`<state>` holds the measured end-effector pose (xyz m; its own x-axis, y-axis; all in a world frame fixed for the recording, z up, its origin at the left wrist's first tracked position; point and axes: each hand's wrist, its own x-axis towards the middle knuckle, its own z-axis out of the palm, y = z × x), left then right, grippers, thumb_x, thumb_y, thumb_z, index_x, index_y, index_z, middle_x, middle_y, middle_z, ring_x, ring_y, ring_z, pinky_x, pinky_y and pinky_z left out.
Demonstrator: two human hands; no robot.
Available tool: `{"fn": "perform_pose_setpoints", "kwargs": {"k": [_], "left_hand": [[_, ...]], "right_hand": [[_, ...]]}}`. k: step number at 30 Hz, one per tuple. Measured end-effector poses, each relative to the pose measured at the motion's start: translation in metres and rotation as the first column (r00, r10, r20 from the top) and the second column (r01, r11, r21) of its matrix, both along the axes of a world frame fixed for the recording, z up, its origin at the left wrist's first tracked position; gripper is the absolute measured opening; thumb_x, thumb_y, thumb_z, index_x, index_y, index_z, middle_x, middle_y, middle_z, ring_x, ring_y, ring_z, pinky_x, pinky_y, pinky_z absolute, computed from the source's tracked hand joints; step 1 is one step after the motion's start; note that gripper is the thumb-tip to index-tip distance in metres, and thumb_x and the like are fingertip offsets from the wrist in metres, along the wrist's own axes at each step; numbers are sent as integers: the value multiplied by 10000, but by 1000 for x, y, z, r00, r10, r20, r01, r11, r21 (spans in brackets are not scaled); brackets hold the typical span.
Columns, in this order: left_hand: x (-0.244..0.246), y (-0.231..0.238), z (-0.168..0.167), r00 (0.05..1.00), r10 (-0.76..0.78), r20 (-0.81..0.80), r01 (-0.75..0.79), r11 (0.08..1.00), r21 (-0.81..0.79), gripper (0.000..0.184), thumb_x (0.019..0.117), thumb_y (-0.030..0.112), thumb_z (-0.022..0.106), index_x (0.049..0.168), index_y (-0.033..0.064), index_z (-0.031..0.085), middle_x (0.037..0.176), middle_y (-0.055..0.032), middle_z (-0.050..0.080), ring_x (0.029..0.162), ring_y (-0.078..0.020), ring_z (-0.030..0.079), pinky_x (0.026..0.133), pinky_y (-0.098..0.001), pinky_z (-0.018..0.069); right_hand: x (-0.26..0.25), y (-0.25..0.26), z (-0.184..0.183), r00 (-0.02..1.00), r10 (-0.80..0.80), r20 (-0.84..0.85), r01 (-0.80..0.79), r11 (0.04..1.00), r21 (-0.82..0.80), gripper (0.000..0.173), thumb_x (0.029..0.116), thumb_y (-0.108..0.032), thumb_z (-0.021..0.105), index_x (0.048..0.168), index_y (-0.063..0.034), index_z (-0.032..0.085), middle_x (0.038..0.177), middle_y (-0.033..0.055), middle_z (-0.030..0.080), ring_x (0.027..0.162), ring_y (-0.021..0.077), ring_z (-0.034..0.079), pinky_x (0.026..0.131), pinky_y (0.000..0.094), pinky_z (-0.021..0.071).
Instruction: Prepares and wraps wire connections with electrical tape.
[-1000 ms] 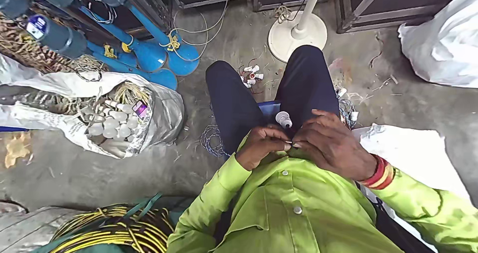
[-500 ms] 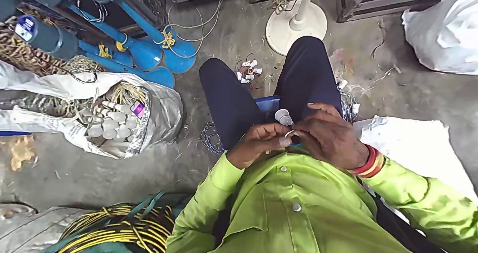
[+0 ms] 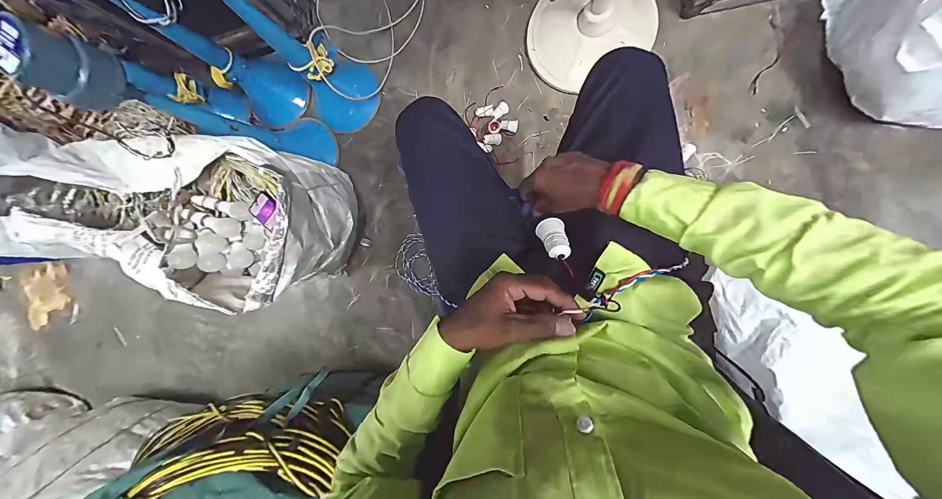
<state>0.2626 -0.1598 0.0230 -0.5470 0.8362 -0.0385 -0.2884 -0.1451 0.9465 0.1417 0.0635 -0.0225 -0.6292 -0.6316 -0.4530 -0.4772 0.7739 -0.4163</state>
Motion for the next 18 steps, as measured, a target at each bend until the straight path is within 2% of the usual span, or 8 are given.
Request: {"fn": "perform_pose_setpoints", "kwargs": {"k": [2, 5, 8, 10, 12, 14, 16, 18], "left_hand": [[1, -1, -1, 999, 9, 47, -9, 1000, 6, 178, 951, 35, 684, 1104, -52, 710, 1036, -36, 716, 936, -36, 664, 832, -215, 569], [2, -1, 2, 990, 84, 116, -78, 996, -52, 238, 967, 23, 649, 1180, -74, 692, 1079, -62, 729, 963, -52, 678, 870, -235, 574], [-1, 0, 4, 978, 159, 134, -154, 987, -49, 297, 977, 3, 613, 1256, -94, 644, 1118, -78, 720, 1002, -76, 677, 920, -267, 565], [-3, -1, 2, 976, 194, 99, -193, 981, -24, 265, 975, -2, 610, 1225, -69, 666, 1084, -43, 721, 978, -60, 669, 894, -255, 565], [0, -3, -1, 971, 222, 91, -222, 975, -16, 207, 972, 10, 610, 1151, -32, 706, 1074, -26, 727, 988, -59, 668, 887, -257, 564], [5, -3, -5, 952, 262, 156, -263, 965, -10, 153, 956, -5, 614, 1062, 2, 723, 1056, -10, 720, 991, -61, 660, 885, -264, 560], [6, 0, -6, 911, 316, 267, -323, 946, -19, 158, 937, -27, 608, 987, 47, 739, 1014, 9, 726, 972, -59, 663, 869, -268, 556], [7, 5, -3, 851, 371, 373, -372, 926, -72, 194, 912, -9, 609, 931, 84, 778, 970, 13, 747, 869, -33, 657, 752, -219, 530]], "right_hand": [[1, -18, -11, 986, 134, 98, -152, 968, 202, 151, 943, -66, 664, 1065, 21, 685, 989, 247, 675, 985, 470, 658, 782, 637, 505], [6, -21, -22, 975, 189, 115, -209, 957, 202, 120, 959, -16, 628, 1036, 44, 698, 1039, 255, 686, 1036, 465, 659, 832, 630, 508], [0, -5, -18, 999, 13, 44, -19, 989, 144, 105, 936, -104, 661, 960, -16, 712, 895, 226, 688, 895, 459, 681, 735, 655, 516], [-5, 15, -1, 975, -216, -56, 213, 976, -52, 140, 928, -150, 677, 932, -13, 703, 822, 216, 682, 810, 449, 687, 708, 674, 520], [0, 34, 25, 880, -474, -22, 442, 837, -321, 186, 917, -146, 686, 1018, 9, 704, 875, 172, 720, 799, 333, 715, 758, 581, 577], [16, 44, 48, 749, -644, 154, 616, 592, -520, 245, 916, -95, 661, 1144, -7, 660, 923, 90, 720, 741, 167, 704, 686, 386, 622], [37, 48, 67, 649, -660, 378, 706, 337, -624, 329, 932, -15, 618, 1259, -39, 640, 963, 50, 708, 719, 107, 675, 617, 283, 603], [69, 50, 88, 588, -608, 534, 762, 194, -618, 377, 972, 29, 554, 1314, -97, 652, 1015, -2, 692, 748, 59, 663, 650, 223, 596]]}}
